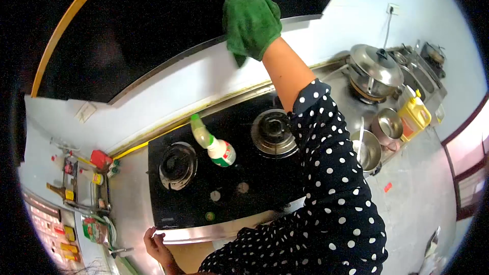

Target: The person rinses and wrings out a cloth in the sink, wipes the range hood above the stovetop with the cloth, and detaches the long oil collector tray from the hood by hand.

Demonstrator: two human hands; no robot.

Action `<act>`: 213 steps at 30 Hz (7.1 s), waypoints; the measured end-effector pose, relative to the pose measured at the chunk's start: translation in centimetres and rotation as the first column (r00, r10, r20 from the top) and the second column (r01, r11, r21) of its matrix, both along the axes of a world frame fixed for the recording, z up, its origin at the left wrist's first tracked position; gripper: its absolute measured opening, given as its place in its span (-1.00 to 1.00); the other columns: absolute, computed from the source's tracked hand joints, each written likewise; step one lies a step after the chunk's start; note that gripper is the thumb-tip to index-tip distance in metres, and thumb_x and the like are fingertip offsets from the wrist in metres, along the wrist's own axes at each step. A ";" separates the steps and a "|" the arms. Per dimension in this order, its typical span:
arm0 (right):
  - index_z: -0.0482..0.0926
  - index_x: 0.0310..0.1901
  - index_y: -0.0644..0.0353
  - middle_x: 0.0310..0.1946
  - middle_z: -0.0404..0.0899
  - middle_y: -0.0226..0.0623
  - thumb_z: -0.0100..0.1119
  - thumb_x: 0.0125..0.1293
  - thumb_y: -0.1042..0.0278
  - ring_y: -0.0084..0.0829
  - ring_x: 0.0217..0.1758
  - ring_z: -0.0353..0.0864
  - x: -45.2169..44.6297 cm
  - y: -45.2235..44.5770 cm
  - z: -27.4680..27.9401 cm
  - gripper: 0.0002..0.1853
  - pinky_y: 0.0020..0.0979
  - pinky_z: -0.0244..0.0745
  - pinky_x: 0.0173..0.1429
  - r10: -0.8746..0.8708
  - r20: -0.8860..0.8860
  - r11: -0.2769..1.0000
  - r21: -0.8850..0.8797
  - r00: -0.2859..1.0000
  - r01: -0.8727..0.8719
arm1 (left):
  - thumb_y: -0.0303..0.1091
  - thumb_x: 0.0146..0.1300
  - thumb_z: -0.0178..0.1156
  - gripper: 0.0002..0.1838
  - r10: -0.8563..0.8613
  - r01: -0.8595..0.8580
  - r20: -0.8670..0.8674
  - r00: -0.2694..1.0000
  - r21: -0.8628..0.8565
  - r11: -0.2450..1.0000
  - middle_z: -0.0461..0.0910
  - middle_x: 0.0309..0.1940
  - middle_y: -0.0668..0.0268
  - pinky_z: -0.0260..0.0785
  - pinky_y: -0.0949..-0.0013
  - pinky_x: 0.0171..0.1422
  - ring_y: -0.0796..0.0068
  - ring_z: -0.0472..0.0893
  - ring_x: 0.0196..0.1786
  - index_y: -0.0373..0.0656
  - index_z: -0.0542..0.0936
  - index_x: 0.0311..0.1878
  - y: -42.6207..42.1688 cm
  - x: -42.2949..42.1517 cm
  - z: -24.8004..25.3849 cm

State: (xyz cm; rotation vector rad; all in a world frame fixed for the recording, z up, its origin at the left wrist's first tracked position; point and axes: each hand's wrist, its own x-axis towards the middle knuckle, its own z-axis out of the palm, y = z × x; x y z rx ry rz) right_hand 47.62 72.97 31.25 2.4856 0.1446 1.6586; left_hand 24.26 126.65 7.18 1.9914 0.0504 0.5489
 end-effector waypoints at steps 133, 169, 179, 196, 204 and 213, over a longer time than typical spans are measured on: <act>0.65 -0.37 0.17 -0.39 0.61 -0.13 0.17 -0.02 0.23 -0.11 -0.33 0.61 7.8 42.2 5.2 -0.77 -0.13 0.49 -0.20 0.644 -0.278 0.631 -0.334 0.713 -0.701 | -0.59 0.28 -0.01 -0.77 -0.094 0.124 0.099 0.991 -0.370 0.921 0.58 -0.18 0.20 0.46 0.45 -0.09 0.45 0.63 -0.22 -0.31 0.46 0.00 8.1 6.6 2.1; 0.59 -0.14 0.31 -0.30 0.63 -0.05 0.30 0.04 0.47 -0.13 -0.26 0.64 -22.1 9.2 -3.3 -0.70 -0.30 0.52 -0.15 0.481 -0.723 0.842 0.538 0.496 -0.033 | -0.50 0.12 0.05 -0.83 0.008 0.094 0.137 0.990 -0.719 0.688 0.52 -0.29 0.16 0.39 0.22 -0.19 0.28 0.53 -0.23 -0.33 0.52 -0.22 -5.9 50.5 13.0; 0.61 -0.23 0.33 -0.32 0.64 -0.12 0.22 0.14 0.35 -0.26 -0.29 0.62 -24.8 6.0 -5.0 -0.77 -0.40 0.44 -0.14 0.462 -0.658 0.797 0.603 0.594 0.047 | -0.38 0.18 0.18 -0.82 -0.275 0.279 0.063 0.959 -0.347 0.895 0.56 -0.25 0.14 0.39 0.14 0.00 0.23 0.55 -0.18 -0.27 0.51 -0.22 -25.9 43.0 13.2; 0.63 -0.28 0.31 -0.39 0.64 -0.18 0.19 0.17 0.26 -0.27 -0.36 0.61 -30.0 0.4 -8.7 -0.75 -0.43 0.42 -0.22 0.483 -0.580 0.678 0.722 0.657 0.138 | -0.66 0.05 0.01 -0.83 0.228 -0.032 0.194 0.954 -0.691 0.722 0.52 -0.33 0.14 0.42 0.21 -0.29 0.26 0.53 -0.33 -0.37 0.50 -0.25 -7.8 48.5 17.6; 0.62 -0.34 0.33 -0.40 0.66 -0.21 0.16 0.22 0.20 -0.40 -0.31 0.61 -33.0 -5.0 -12.6 -0.71 -0.44 0.42 -0.18 0.459 -0.481 0.586 0.796 0.747 0.152 | -0.57 0.16 0.08 -0.85 -0.333 0.191 -0.071 0.940 -0.702 0.687 0.54 -0.24 0.04 0.51 0.14 -0.15 0.12 0.57 -0.20 -0.41 0.50 -0.20 -25.6 39.9 18.6; 0.61 -0.26 0.32 -0.40 0.66 -0.22 0.15 0.25 0.19 -0.41 -0.32 0.61 -32.1 -6.2 -13.2 -0.70 -0.46 0.42 -0.20 0.519 -0.420 0.559 0.826 0.744 0.076 | -0.53 0.17 0.17 -0.82 -0.695 0.496 -0.059 0.717 -0.657 0.568 0.59 -0.20 0.12 0.47 0.17 0.02 0.21 0.59 -0.15 -0.31 0.54 -0.15 -32.5 36.1 20.7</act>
